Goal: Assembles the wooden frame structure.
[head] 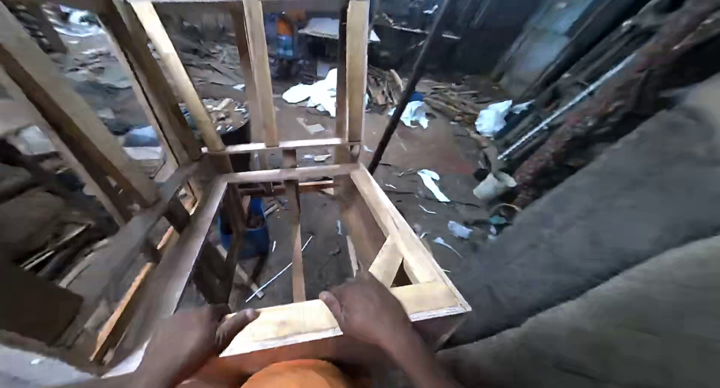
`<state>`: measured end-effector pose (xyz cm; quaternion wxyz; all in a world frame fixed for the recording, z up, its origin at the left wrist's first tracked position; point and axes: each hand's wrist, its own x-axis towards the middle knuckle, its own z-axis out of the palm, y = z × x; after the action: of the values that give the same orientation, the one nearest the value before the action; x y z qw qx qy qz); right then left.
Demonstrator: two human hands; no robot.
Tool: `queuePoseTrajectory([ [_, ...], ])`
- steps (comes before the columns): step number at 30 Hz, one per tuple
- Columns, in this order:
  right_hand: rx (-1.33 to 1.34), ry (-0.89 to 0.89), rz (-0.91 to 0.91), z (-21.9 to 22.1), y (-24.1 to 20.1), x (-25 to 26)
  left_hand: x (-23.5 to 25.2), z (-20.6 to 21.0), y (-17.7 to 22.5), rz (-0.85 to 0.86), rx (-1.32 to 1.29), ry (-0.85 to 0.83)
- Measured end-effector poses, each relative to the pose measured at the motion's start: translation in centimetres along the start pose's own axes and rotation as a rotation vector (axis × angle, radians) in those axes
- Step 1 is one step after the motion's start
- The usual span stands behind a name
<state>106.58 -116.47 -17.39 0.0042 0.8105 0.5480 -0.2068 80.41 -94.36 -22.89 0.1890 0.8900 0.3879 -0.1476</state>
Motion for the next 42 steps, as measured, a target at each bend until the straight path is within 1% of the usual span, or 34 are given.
queuePoseTrajectory([
  [3,0.026,0.018,0.060,0.7,3.9,-2.0,2.0,0.3,4.1,0.059,0.059,-0.052],
  [6,0.068,0.027,0.112,1.3,8.9,-3.2,4.5,0.4,9.3,0.090,0.095,-0.095],
  [8,0.101,0.027,0.164,2.0,11.4,-4.6,5.6,0.6,12.4,0.106,0.140,-0.131],
  [12,0.147,0.117,0.229,1.4,16.2,-6.1,9.0,-0.4,17.8,0.176,0.217,-0.120],
  [15,0.174,0.135,0.260,1.1,18.2,-6.9,10.8,-0.6,20.2,0.237,0.236,-0.103],
  [17,0.185,0.151,0.298,0.2,19.4,-7.6,12.0,-0.8,22.3,0.285,0.233,-0.096],
  [18,0.198,0.116,0.321,-0.9,19.5,-8.0,12.2,-1.1,23.2,0.293,0.233,-0.101],
  [19,0.228,0.030,0.353,-2.7,19.3,-8.3,12.5,-1.5,24.0,0.298,0.230,-0.101],
  [20,0.237,-0.003,0.375,-3.6,19.4,-8.3,12.9,-1.7,24.6,0.307,0.222,-0.096],
  [22,0.222,0.022,0.378,-4.3,19.8,-8.3,13.7,-2.1,25.7,0.324,0.227,-0.095],
  [26,0.211,0.063,0.362,-4.3,20.6,-7.3,14.2,-3.7,26.7,0.314,0.270,-0.114],
  [27,0.178,0.110,0.333,-3.7,21.1,-6.9,14.3,-4.1,26.7,0.308,0.270,-0.112],
  [28,0.125,0.201,0.297,-2.3,22.1,-6.0,14.4,-4.4,26.5,0.304,0.272,-0.099],
  [30,0.093,0.279,0.242,-1.7,22.6,-4.6,15.0,-4.6,25.6,0.299,0.255,-0.069],
  [32,0.102,0.255,0.228,-2.4,22.3,-3.3,15.5,-4.5,24.4,0.283,0.223,-0.048],
  [34,0.084,0.272,0.190,-2.7,22.3,-1.5,16.2,-4.5,23.2,0.274,0.210,0.006],
  [35,0.069,0.292,0.163,-3.0,22.5,-0.4,16.5,-4.9,22.9,0.263,0.187,0.029],
  [38,0.049,0.318,0.101,-4.8,22.2,2.6,16.7,-6.7,22.3,0.219,0.075,0.020],
  [40,0.016,0.337,0.077,-5.6,22.5,5.0,18.6,-6.3,20.8,0.203,0.084,0.115],
  [42,-0.029,0.351,0.049,-5.9,23.2,7.5,20.6,-5.8,19.5,0.192,0.057,0.162],
])
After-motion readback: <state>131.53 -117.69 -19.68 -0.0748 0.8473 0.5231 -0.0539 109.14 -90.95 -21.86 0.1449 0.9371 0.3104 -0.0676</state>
